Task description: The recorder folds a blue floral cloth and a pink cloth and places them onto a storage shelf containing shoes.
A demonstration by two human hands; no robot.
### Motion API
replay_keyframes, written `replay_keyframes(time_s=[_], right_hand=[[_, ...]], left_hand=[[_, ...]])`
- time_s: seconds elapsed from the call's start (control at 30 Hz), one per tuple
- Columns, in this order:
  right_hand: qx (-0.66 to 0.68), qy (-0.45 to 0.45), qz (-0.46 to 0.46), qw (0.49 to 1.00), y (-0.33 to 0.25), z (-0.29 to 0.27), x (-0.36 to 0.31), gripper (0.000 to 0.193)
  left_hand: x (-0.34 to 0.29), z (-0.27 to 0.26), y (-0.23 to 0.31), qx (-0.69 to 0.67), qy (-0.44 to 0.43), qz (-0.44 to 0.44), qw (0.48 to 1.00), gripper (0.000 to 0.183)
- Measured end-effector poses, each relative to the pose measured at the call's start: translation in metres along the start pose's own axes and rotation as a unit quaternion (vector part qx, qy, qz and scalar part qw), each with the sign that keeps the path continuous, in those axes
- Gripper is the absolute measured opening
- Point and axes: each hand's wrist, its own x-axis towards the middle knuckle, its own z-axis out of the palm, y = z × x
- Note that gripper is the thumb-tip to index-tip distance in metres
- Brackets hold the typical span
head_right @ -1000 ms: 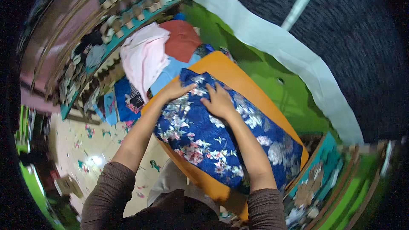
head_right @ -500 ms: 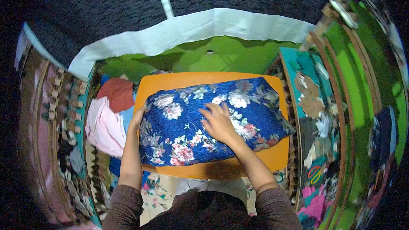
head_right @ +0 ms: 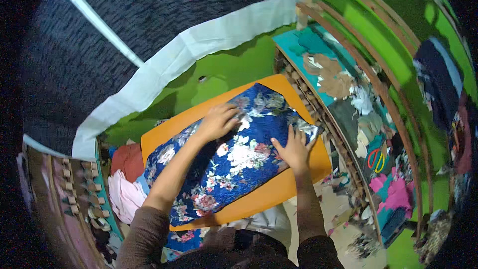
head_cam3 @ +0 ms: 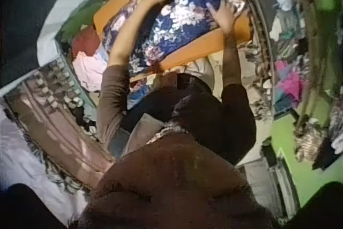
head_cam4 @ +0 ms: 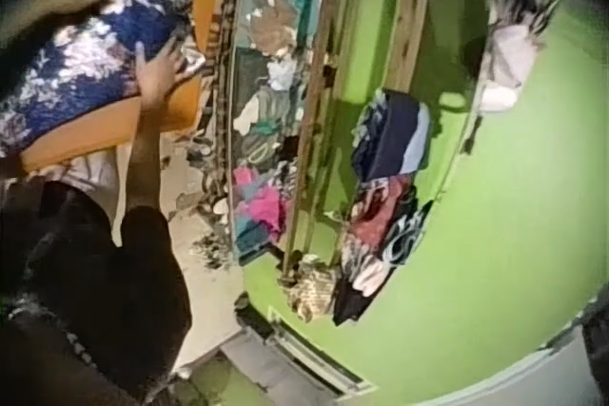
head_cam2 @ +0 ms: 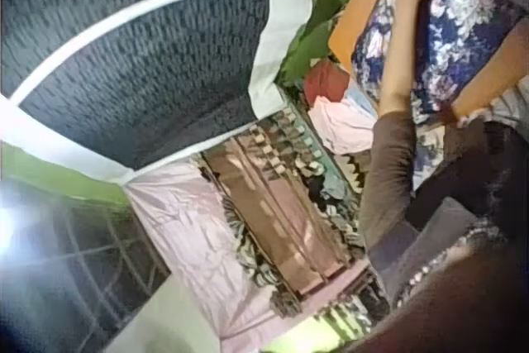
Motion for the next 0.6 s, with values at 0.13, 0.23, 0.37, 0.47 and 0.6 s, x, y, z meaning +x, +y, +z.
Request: replay_keyframes(time_s=[0.13,0.23,0.37,0.47,0.6], right_hand=[[0.059,-0.045,0.028,0.997,0.001,0.004,0.007,0.092],[0.111,-0.082,0.074,0.988,0.007,0.002,0.006,0.099],[0.167,-0.071,0.063,0.981,0.015,0.008,0.01,0.103],[0.205,-0.134,0.072,0.967,0.028,0.002,0.026,0.101],[0.332,-0.183,0.05,0.924,0.04,0.015,0.046,0.102]], left_hand=[[0.078,0.055,0.016,0.027,-0.083,0.136,0.987,0.042],[0.113,0.081,0.01,0.134,-0.19,0.14,0.962,0.057],[0.121,0.11,-0.001,0.099,-0.116,0.191,0.97,0.065],[0.128,0.108,0.012,0.19,-0.204,0.123,0.952,0.061],[0.138,0.11,0.005,0.077,-0.28,0.084,0.953,0.068]])
